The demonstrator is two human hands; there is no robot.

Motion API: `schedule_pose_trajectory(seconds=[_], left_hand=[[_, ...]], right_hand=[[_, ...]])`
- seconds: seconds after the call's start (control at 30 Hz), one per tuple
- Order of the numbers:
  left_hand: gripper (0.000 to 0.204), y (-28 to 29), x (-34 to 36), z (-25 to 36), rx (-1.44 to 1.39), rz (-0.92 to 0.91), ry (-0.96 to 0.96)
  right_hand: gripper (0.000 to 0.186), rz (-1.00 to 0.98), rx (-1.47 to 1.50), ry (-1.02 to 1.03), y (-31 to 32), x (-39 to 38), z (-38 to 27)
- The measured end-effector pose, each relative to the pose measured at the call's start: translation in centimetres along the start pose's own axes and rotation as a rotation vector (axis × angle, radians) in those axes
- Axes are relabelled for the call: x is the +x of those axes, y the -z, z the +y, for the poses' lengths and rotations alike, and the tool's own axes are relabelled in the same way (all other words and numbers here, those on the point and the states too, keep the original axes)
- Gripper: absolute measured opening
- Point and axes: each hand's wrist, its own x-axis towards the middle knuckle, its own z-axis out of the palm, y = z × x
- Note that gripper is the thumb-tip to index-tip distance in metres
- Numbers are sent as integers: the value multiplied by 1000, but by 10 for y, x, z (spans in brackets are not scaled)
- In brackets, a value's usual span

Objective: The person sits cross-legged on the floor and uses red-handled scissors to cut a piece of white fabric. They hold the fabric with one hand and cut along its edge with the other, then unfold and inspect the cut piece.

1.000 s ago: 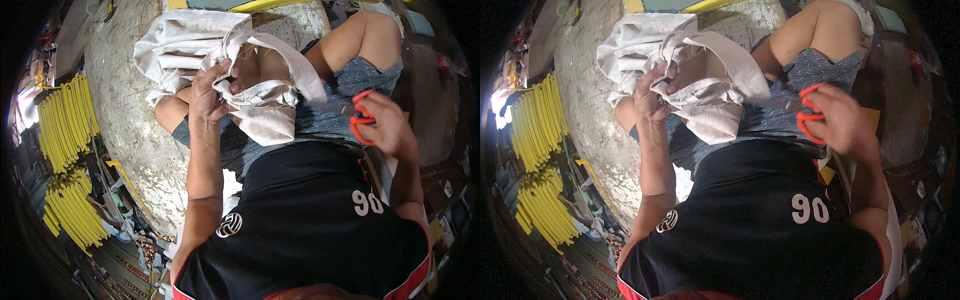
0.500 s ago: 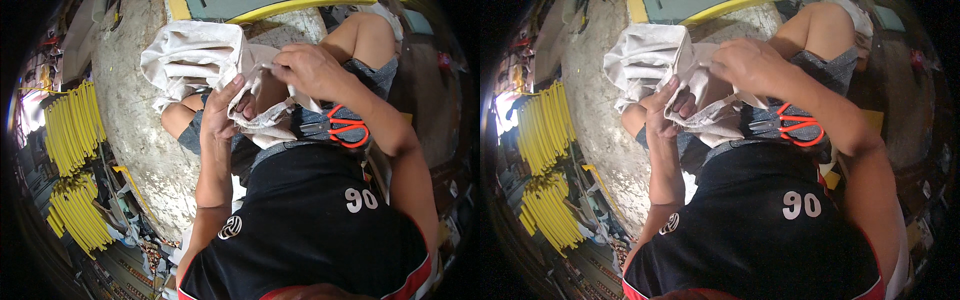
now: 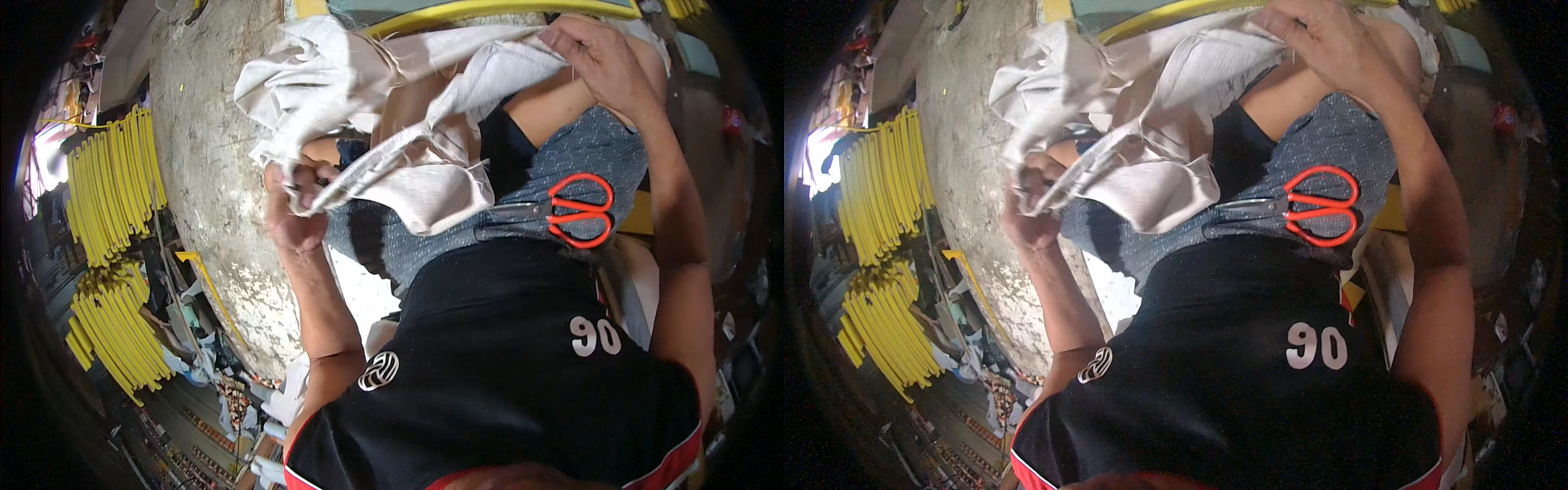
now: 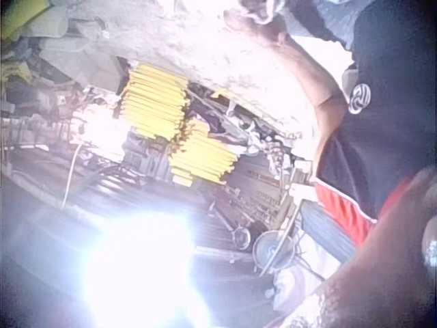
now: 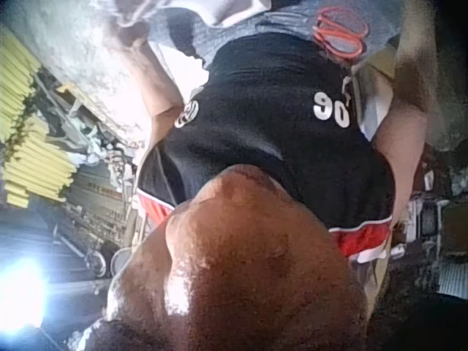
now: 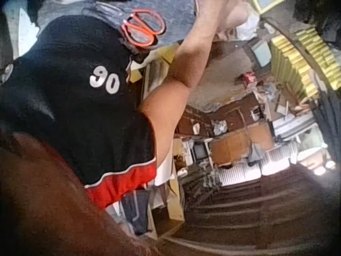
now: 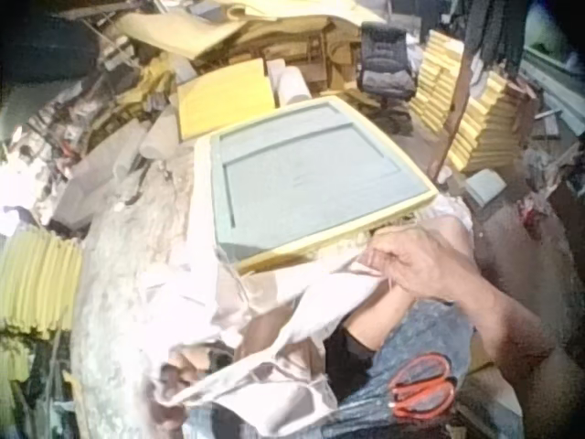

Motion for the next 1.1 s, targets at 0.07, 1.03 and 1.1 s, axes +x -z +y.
schedule_pose_trajectory(seconds=[0.07,1.03,1.1], left_hand=[[36,18,-19,-16,160,39,143],[11,-62,53,-11,786,63,-167],[10,-67,53,-10,694,81,-87]], right_hand=[[31,-39,-38,69,-6,-10,-23],[41,-222,-48,203,-79,54,-56],[40,-241,-14,224,-74,50,-77]])
